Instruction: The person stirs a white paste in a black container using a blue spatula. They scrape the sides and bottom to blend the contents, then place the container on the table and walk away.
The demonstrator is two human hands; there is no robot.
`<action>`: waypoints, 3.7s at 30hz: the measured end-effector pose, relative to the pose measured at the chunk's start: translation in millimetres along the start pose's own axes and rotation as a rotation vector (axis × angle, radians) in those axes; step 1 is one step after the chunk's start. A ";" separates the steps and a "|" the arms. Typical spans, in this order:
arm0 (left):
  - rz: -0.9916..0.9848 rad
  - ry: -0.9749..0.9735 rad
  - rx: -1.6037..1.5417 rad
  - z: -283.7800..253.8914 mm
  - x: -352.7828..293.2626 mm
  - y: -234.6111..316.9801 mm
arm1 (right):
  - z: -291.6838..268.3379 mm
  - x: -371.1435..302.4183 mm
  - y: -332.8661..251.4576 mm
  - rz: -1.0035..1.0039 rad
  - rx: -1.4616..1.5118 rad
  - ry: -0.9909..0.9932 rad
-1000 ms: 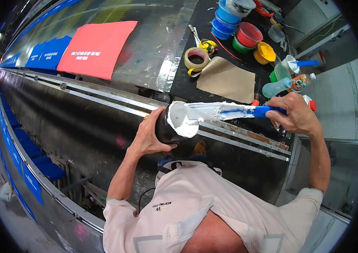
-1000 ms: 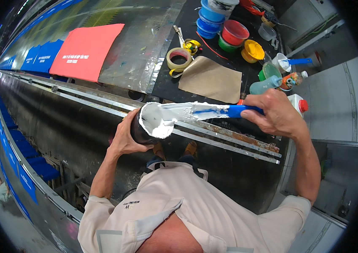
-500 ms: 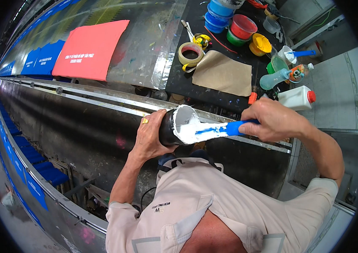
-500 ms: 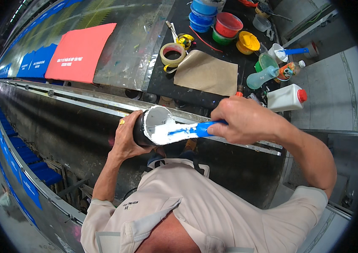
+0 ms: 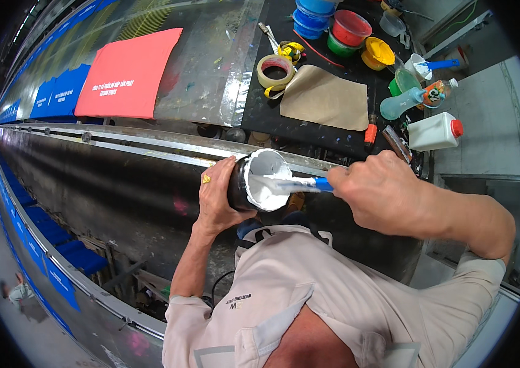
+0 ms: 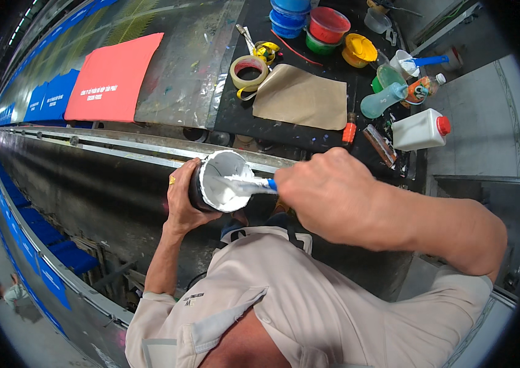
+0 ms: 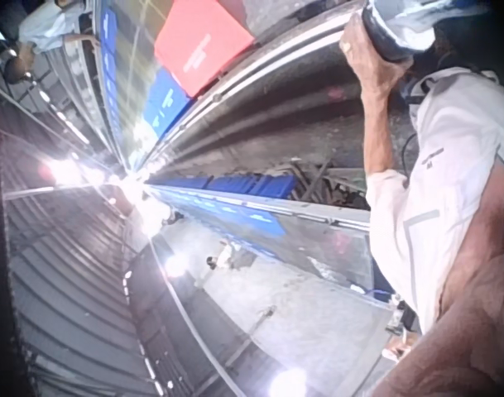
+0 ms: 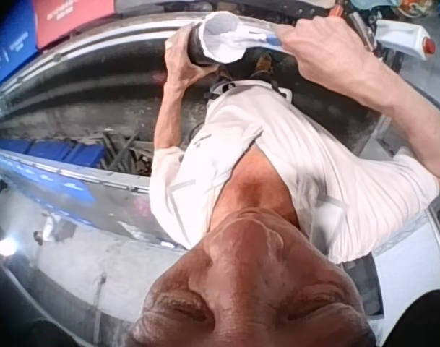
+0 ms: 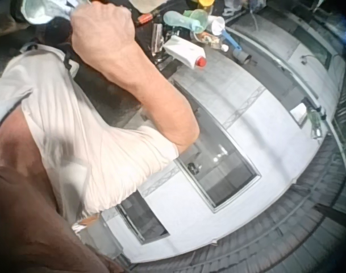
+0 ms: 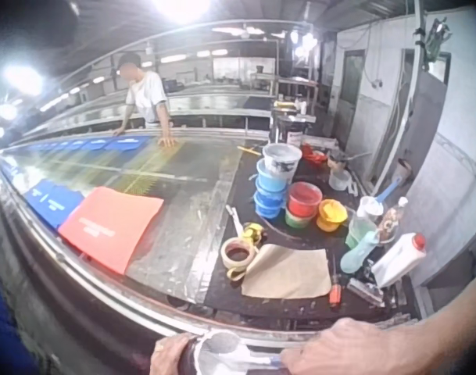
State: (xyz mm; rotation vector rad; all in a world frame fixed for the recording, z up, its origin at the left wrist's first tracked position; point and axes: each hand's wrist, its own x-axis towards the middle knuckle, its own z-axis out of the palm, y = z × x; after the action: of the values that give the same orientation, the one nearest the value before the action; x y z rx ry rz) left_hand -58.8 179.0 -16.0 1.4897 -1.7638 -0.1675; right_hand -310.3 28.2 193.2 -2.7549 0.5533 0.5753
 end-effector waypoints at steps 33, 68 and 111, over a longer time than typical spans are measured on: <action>0.055 0.253 -0.010 27.1 0.6 10.1 | -59.5 50.3 12.6 0.166 0.065 -0.027; -0.047 -0.041 -0.189 8.5 10.4 7.7 | -2.4 34.6 24.1 -0.144 0.103 -0.067; -0.366 -0.155 -0.654 -5.6 -0.4 -7.1 | -57.3 -2.2 9.1 -0.418 -0.484 0.566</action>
State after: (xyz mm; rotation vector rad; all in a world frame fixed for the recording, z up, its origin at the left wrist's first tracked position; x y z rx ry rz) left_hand -49.7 179.4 -16.5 1.3036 -1.3355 -0.9708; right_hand -297.3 1.7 243.1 -3.3573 -0.0950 -0.2135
